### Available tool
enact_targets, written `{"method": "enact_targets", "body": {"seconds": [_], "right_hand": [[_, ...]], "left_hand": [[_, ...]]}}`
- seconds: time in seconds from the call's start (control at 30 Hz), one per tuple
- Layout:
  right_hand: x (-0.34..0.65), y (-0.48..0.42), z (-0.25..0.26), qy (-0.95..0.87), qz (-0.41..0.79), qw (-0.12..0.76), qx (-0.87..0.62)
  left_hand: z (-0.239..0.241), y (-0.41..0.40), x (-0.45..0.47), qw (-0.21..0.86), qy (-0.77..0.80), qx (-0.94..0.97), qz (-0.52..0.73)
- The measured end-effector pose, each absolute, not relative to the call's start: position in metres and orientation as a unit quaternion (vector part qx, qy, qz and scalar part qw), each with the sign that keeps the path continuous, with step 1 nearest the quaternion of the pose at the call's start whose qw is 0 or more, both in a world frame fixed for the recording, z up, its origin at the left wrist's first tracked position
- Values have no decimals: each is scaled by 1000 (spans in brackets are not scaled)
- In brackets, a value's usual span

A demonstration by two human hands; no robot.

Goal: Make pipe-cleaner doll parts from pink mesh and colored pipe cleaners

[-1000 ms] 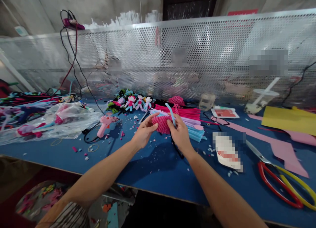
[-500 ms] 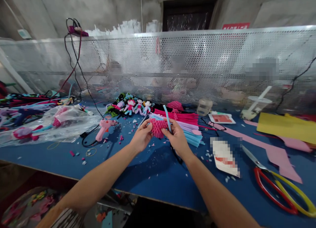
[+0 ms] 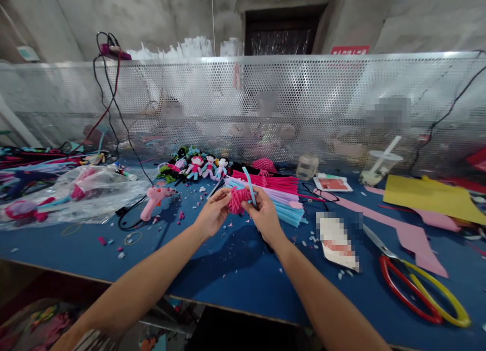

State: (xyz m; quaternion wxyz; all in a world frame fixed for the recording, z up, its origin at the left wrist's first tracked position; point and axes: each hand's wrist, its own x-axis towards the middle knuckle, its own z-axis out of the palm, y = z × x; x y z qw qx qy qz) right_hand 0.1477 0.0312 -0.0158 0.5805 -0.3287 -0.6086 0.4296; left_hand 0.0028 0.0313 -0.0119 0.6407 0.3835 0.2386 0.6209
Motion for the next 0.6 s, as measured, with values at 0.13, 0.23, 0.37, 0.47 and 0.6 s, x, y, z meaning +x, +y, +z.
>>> {"method": "enact_targets", "body": {"seconds": [0.13, 0.23, 0.37, 0.47, 0.6], "right_hand": [[150, 35, -20, -620, 362, 603, -349], [151, 36, -21, -633, 312, 604, -370], [150, 34, -22, -684, 296, 569, -348], [149, 31, -22, -721, 277, 536, -341], [150, 29, -19, -739, 219, 516, -373]], "left_hand": [[-13, 30, 6, 605, 294, 399, 623], [-12, 27, 7, 575, 312, 457, 603], [-13, 21, 11, 592, 303, 506, 549], [-16, 20, 14, 615, 317, 479, 541], [-21, 24, 13, 604, 336, 469, 549]]}}
